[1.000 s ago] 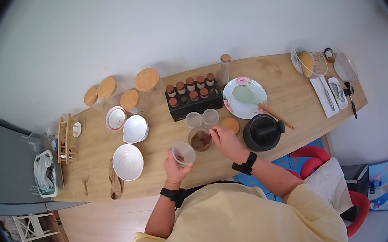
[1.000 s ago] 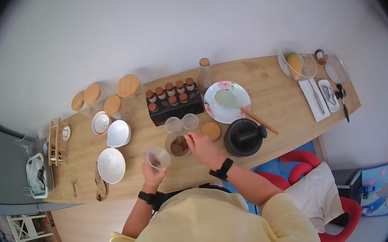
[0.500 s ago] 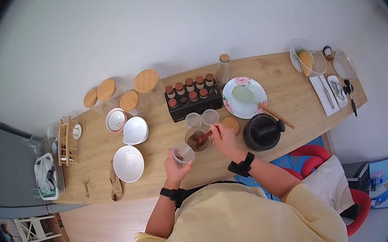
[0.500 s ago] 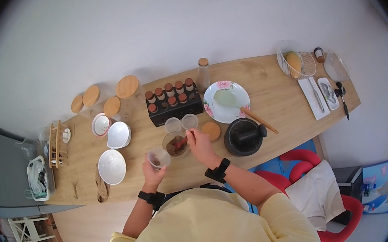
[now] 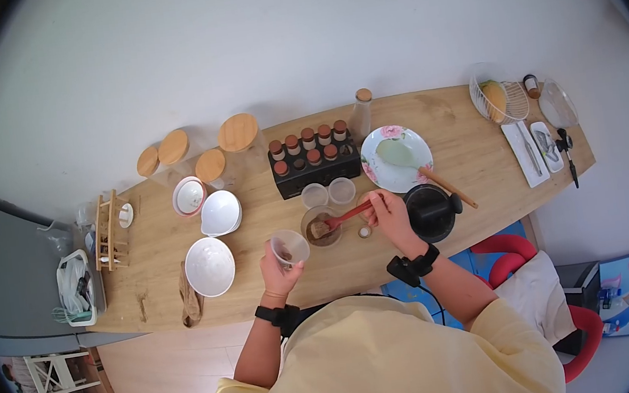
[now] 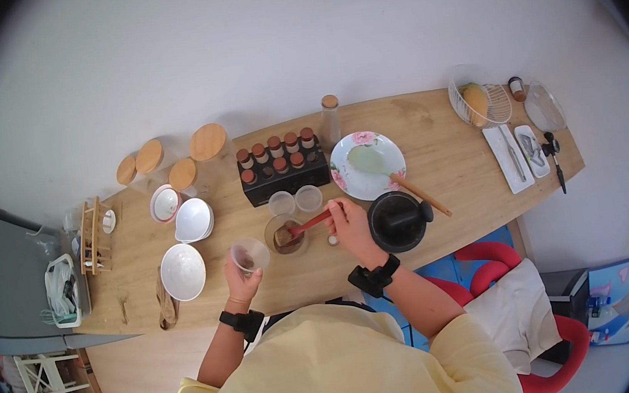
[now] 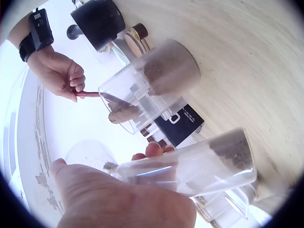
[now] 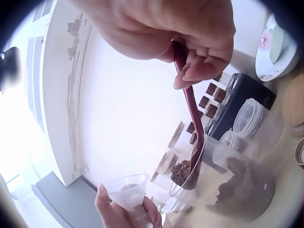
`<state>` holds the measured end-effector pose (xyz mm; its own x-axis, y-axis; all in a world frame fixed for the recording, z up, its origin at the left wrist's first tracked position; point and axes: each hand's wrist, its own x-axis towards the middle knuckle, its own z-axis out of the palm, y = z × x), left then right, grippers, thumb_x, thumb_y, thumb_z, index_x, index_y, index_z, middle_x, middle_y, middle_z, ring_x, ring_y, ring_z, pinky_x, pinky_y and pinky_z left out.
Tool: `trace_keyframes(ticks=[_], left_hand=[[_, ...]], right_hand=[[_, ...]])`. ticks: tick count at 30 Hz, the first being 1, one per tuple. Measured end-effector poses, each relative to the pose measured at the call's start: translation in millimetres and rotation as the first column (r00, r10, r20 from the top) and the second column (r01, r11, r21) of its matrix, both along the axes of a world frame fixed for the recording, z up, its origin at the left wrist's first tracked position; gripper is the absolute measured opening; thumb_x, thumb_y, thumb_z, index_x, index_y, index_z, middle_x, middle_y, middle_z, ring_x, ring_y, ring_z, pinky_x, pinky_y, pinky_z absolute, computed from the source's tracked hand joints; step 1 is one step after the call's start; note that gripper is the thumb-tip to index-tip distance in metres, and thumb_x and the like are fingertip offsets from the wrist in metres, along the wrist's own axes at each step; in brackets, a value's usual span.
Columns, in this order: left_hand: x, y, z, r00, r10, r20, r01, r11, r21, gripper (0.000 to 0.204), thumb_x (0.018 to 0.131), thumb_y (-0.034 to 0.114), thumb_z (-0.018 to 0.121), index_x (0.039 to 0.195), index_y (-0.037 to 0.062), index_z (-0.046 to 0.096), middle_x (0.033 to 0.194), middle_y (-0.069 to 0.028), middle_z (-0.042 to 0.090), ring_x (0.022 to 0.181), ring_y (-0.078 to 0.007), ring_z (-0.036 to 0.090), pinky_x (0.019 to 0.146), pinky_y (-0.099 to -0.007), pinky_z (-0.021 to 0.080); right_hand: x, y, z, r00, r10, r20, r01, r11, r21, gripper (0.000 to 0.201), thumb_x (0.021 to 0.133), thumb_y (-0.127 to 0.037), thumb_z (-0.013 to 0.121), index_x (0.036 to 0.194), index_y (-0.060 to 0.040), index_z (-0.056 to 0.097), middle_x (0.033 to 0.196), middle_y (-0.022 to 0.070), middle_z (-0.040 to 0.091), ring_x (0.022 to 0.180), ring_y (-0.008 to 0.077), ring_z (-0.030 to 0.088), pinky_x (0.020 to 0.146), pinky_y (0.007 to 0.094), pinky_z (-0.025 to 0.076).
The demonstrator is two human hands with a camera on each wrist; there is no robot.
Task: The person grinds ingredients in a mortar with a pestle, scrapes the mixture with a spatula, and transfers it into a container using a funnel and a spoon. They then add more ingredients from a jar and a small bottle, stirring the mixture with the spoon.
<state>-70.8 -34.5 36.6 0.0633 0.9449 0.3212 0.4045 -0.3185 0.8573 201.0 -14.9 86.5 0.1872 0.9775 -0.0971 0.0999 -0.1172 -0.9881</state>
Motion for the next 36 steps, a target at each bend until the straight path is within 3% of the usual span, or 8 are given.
trace_keyframes(ticks=[11, 13, 20, 25, 27, 30, 32, 36], left_hand=[[5, 6, 0, 0.986, -0.147, -0.079, 0.138, 0.984, -0.109, 0.059, 0.064, 0.043, 0.073, 0.098, 0.0033, 0.047, 0.07, -0.0124, 0.057, 0.061, -0.0305, 0.059, 0.057, -0.0354, 0.047], [8, 6, 3, 0.983, -0.166, -0.072, 0.157, 0.98, -0.12, 0.058, 0.064, 0.042, 0.073, 0.098, 0.0032, 0.047, 0.07, -0.0124, 0.057, 0.061, -0.0308, 0.059, 0.057, -0.0353, 0.047], [20, 7, 11, 0.971, -0.189, 0.144, 0.213, 0.961, -0.176, 0.064, 0.067, 0.045, 0.07, 0.107, 0.0001, 0.048, 0.077, -0.012, 0.059, 0.069, -0.024, 0.061, 0.063, -0.0333, 0.047], [28, 7, 15, 0.921, -0.208, 0.328, 0.281, 0.941, -0.19, 0.072, 0.07, 0.053, 0.067, 0.108, -0.0036, 0.047, 0.082, -0.01, 0.059, 0.076, -0.0189, 0.058, 0.07, -0.0312, 0.047], [32, 6, 19, 0.899, -0.191, 0.395, 0.273, 0.948, -0.163, 0.081, 0.066, 0.065, 0.066, 0.107, -0.0015, 0.044, 0.079, -0.0055, 0.056, 0.057, -0.0097, 0.054, 0.045, -0.0216, 0.043], [32, 6, 21, 0.882, -0.196, 0.429, 0.287, 0.945, -0.159, 0.081, 0.065, 0.066, 0.066, 0.107, -0.0002, 0.042, 0.081, -0.0069, 0.057, 0.057, -0.0106, 0.054, 0.046, -0.0226, 0.044], [34, 4, 32, 0.863, -0.194, 0.466, 0.305, 0.936, -0.174, 0.081, 0.065, 0.066, 0.066, 0.107, 0.0007, 0.042, 0.082, -0.0076, 0.058, 0.059, -0.0111, 0.055, 0.046, -0.0228, 0.045], [37, 2, 37, 0.834, -0.169, 0.526, 0.301, 0.937, -0.177, 0.081, 0.065, 0.066, 0.067, 0.109, 0.0027, 0.04, 0.086, -0.0091, 0.059, 0.063, -0.0125, 0.057, 0.048, -0.0234, 0.046]], right_hand=[[17, -8, 27, 0.979, -0.034, -0.201, 0.036, 0.999, 0.007, 0.027, 0.097, -0.023, 0.043, 0.088, -0.0014, 0.058, 0.062, -0.0001, 0.055, 0.05, 0.0053, 0.048, 0.047, 0.0186, 0.041], [19, -8, 36, 0.972, 0.038, -0.231, -0.038, 0.999, 0.007, 0.026, 0.097, -0.024, 0.043, 0.093, -0.002, 0.056, 0.066, 0.0017, 0.056, 0.053, 0.0076, 0.051, 0.05, 0.0201, 0.042], [-2, -11, 63, 0.969, 0.104, -0.224, -0.096, 0.994, 0.045, 0.024, 0.096, -0.022, 0.044, 0.094, -0.0011, 0.057, 0.064, 0.0007, 0.055, 0.05, 0.0052, 0.049, 0.048, 0.019, 0.041], [-17, -25, 84, 0.983, 0.181, -0.011, -0.176, 0.969, 0.176, 0.02, 0.096, -0.018, 0.045, 0.096, -0.001, 0.056, 0.07, 0.0005, 0.056, 0.057, 0.0048, 0.052, 0.055, 0.0181, 0.044], [-18, -30, 93, 0.98, 0.198, 0.023, -0.198, 0.961, 0.192, 0.017, 0.095, -0.014, 0.047, 0.097, -0.0007, 0.056, 0.07, 0.0015, 0.057, 0.059, 0.0056, 0.053, 0.056, 0.0191, 0.045], [-19, -36, 104, 0.957, 0.251, 0.143, -0.283, 0.912, 0.297, 0.015, 0.093, -0.012, 0.049, 0.097, -0.0004, 0.057, 0.069, 0.0035, 0.057, 0.059, 0.0075, 0.054, 0.057, 0.0209, 0.045], [-17, -39, 109, 0.909, 0.264, 0.324, -0.378, 0.851, 0.366, 0.012, 0.087, -0.01, 0.057, 0.097, -0.0031, 0.057, 0.077, 0.0098, 0.058, 0.064, 0.0202, 0.058, 0.058, 0.0285, 0.045], [-15, -41, 119, 0.86, 0.228, 0.457, -0.453, 0.754, 0.476, 0.014, 0.084, -0.005, 0.058, 0.098, -0.0011, 0.057, 0.073, 0.0103, 0.057, 0.062, 0.0198, 0.057, 0.057, 0.0268, 0.044]])
